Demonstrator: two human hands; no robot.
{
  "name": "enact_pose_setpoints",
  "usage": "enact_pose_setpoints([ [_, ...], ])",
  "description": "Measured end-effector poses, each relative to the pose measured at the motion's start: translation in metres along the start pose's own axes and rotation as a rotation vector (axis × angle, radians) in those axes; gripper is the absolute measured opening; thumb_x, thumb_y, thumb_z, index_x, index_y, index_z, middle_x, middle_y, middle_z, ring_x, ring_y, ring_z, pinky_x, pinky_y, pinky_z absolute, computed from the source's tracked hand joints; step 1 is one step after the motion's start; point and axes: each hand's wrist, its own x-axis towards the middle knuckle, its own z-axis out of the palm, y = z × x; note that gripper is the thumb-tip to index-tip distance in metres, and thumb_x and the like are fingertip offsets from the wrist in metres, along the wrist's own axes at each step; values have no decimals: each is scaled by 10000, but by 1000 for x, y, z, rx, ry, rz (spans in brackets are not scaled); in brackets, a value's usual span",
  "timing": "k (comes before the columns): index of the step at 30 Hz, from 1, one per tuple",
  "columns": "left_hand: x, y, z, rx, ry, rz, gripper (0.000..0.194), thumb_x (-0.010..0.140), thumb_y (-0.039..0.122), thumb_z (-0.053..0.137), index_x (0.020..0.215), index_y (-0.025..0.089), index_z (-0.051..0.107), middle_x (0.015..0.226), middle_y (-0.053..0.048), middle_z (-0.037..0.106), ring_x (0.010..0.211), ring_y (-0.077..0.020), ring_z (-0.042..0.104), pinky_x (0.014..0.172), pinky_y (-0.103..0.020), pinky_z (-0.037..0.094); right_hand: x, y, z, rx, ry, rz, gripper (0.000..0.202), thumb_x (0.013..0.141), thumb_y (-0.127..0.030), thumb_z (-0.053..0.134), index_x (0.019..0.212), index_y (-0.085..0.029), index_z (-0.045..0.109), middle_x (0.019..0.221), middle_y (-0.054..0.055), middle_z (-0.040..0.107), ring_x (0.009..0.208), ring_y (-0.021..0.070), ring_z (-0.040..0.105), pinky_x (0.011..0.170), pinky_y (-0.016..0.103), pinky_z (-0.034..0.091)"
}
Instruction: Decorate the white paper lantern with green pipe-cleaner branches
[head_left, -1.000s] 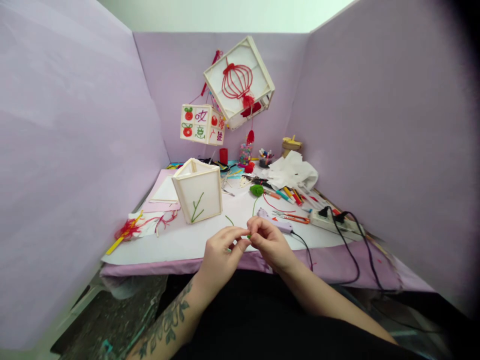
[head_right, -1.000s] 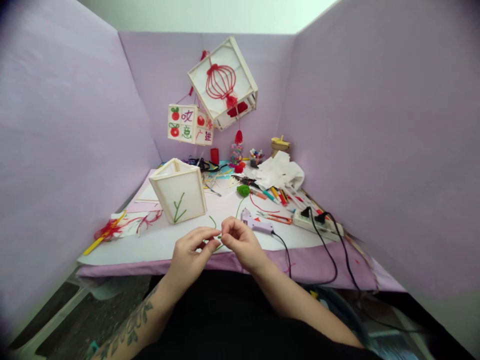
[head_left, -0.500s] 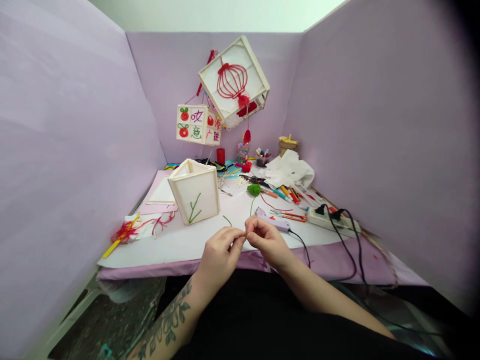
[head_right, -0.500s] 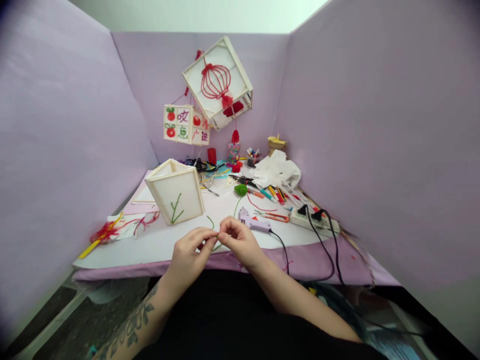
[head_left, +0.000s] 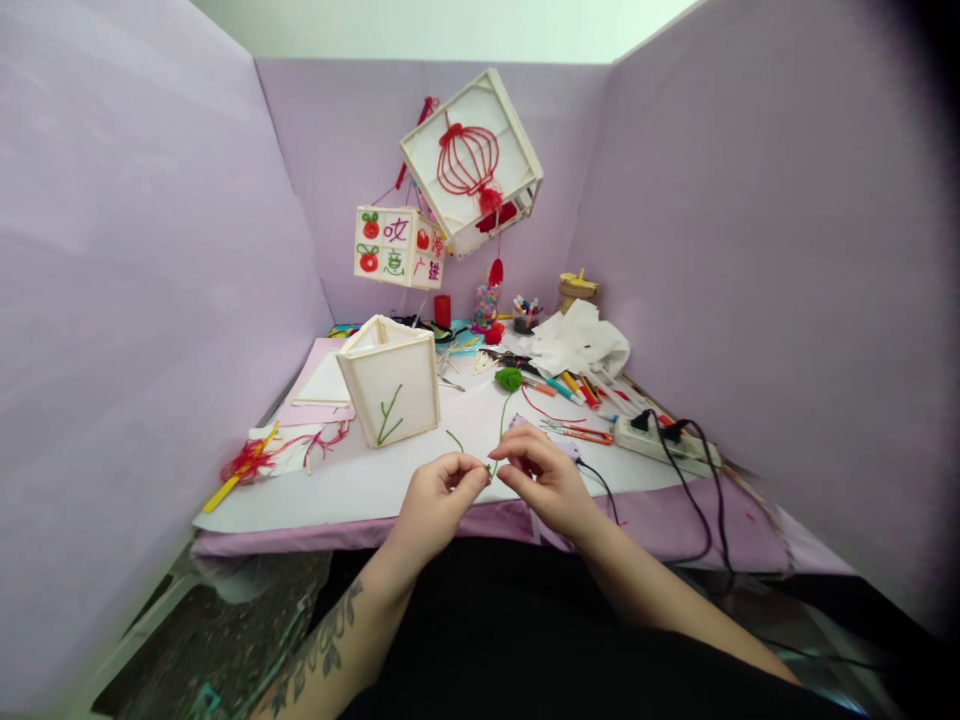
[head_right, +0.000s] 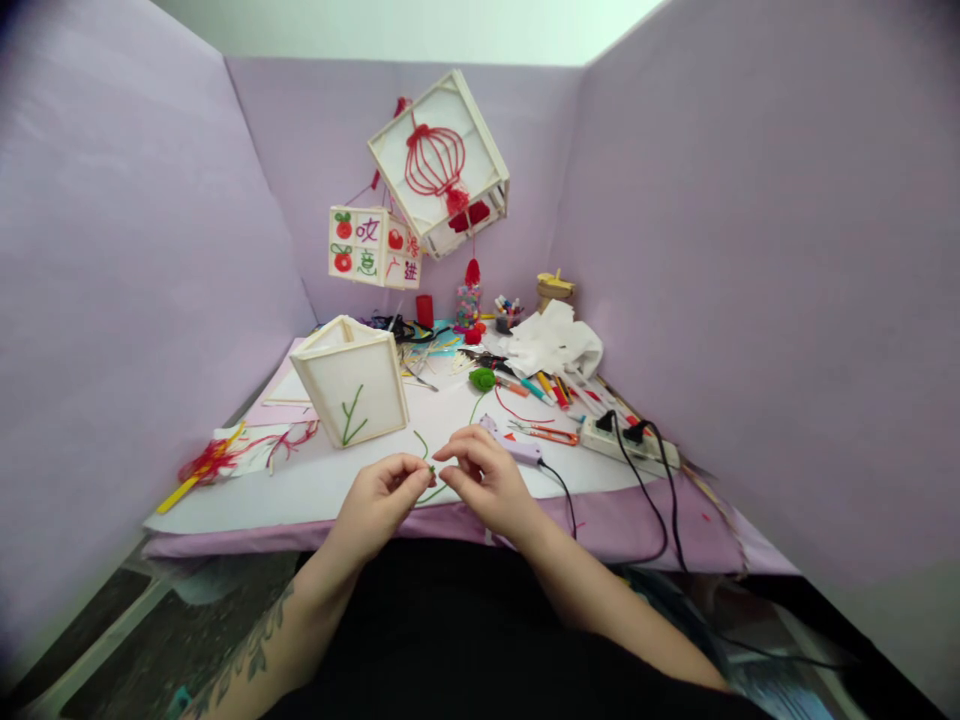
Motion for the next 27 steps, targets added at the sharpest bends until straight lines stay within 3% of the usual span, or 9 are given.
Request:
enact_pose_setpoints([
  [4, -1, 1, -1, -34, -22, -18, 208, 824, 330, 596, 782, 135, 653, 700, -12, 646, 624, -119, 542, 584, -215, 405, 0, -5, 3, -18, -23, -17, 106, 849, -176, 619, 933, -219, 668, 898, 34, 559, 601, 106, 464, 534, 245, 387],
  [12, 0, 0, 1, -43, -44, -36, 204, 798, 325, 612, 768, 128, 656, 731, -38, 671, 700, -150, 594, 662, -244, 450, -3, -2, 5, -67, 21, -69, 89, 853, -137, 608, 819, -208, 649, 813, 24, 570, 666, 132, 523, 560, 253, 405],
  [21, 0, 2, -2, -129, -72, -82, 237, 771, 367, 655, 774, 130, 663, 694, -20, 659, 609, -118, 560, 554, -212, 419, -5, 0, 9, -101, 92, -90, 114, 880, -127, 561, 800, -201, 595, 790, 24, 561, 737, 162, 541, 640, 292, 428],
  [27, 1, -4, -3, -34, -4, -25, 221, 782, 330, 647, 841, 122, 693, 783, -66, 702, 705, -150, 612, 638, -241, 474, -5, -1, 7, -121, 115, -77, 115, 891, -132, 558, 802, -199, 584, 784, 19, 550, 742, 160, 534, 663, 296, 423],
])
